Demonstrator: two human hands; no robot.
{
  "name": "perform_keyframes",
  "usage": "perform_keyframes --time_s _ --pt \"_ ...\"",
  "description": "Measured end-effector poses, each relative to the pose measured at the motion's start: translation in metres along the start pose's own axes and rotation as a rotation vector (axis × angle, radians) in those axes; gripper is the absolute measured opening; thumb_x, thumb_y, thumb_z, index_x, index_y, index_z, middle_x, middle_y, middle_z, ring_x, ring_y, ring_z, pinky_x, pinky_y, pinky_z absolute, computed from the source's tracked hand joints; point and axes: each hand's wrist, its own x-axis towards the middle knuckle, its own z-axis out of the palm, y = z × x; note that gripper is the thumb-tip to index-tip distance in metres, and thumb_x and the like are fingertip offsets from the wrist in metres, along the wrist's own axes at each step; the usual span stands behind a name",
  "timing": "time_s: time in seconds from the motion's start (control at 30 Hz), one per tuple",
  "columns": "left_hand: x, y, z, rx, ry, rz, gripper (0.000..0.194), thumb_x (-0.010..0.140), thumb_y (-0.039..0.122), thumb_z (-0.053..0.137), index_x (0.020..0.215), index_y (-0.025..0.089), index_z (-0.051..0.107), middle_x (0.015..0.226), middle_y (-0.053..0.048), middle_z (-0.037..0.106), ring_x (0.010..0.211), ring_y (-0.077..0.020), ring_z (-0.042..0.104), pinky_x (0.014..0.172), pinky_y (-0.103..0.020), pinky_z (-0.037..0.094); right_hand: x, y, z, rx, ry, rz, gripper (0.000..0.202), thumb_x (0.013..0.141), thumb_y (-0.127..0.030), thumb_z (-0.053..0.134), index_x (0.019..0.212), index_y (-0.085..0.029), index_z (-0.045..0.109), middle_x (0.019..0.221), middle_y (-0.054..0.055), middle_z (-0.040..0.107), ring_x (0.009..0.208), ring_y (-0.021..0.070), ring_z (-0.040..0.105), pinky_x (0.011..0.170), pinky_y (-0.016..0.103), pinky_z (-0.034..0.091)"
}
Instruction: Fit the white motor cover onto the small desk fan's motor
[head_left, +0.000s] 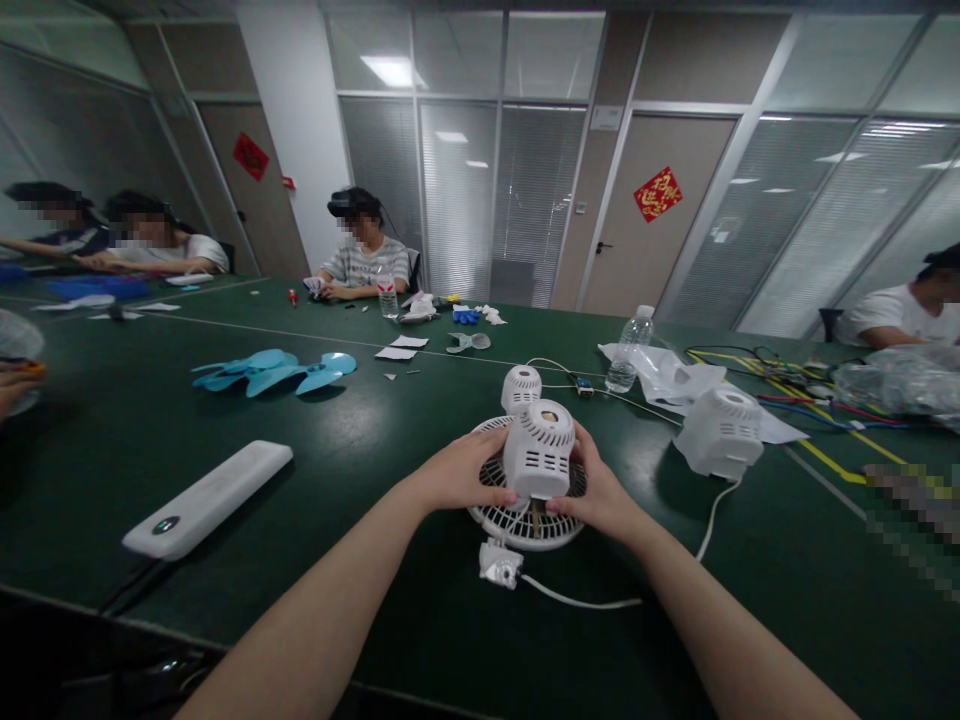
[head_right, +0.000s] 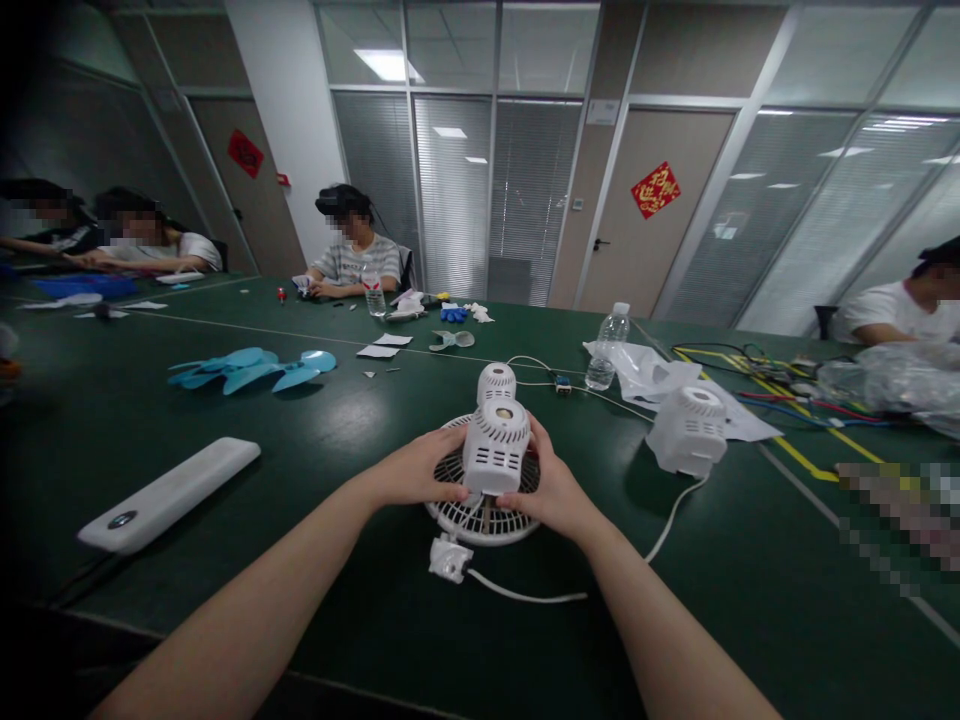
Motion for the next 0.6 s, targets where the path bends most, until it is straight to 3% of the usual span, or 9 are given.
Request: perform_keyframes --time_s 0.3,0.47,0.6 --pt "0.0015 -0.003 0.0048 -0.028 0.012 0.0 0.098 0.067 0.061 0.069 0.147 0.027 0.025 0.151 -0.009 0.033 0.136 -0.0363 0.033 0.111 -0.053 0.025 -0.0012 -0.0015 -0.0031 -0.064 -0.028 0.023 0.116 0.065 -0.035 0.082 0.148 -0.03 0.001 0.144 0.012 0.04 0.133 0.0307 0.038 0.111 0.055 0.028" --pt "0.0018 -0.0017 0.0057 -0.079 0.016 -0.014 0.101 0.064 0.06 0.071 0.147 0.024 0.025 0.148 -0.012 0.038 0.134 -0.0366 0.036 0.112 -0.055 0.023 -0.0009 -0.0034 -0.0046 -0.101 -0.072 -0.005 0.119 0.066 -0.034 0.081 0.148 -0.029 -0.005 0.15 0.013 0.031 0.136 0.0306 0.034 0.113 0.054 0.025" --pt "0.0008 0.0002 0.0063 -0.069 0.014 -0.026 0.103 0.065 0.059 0.071 0.148 0.024 0.022 0.15 -0.012 0.034 0.136 -0.0374 0.031 0.113 -0.058 0.02 -0.0015 -0.0022 -0.0045 -0.113 -0.074 -0.002 0.119 0.067 -0.035 0.08 0.149 -0.029 -0.006 0.151 0.012 0.028 0.138 0.0299 0.031 0.114 0.054 0.024"
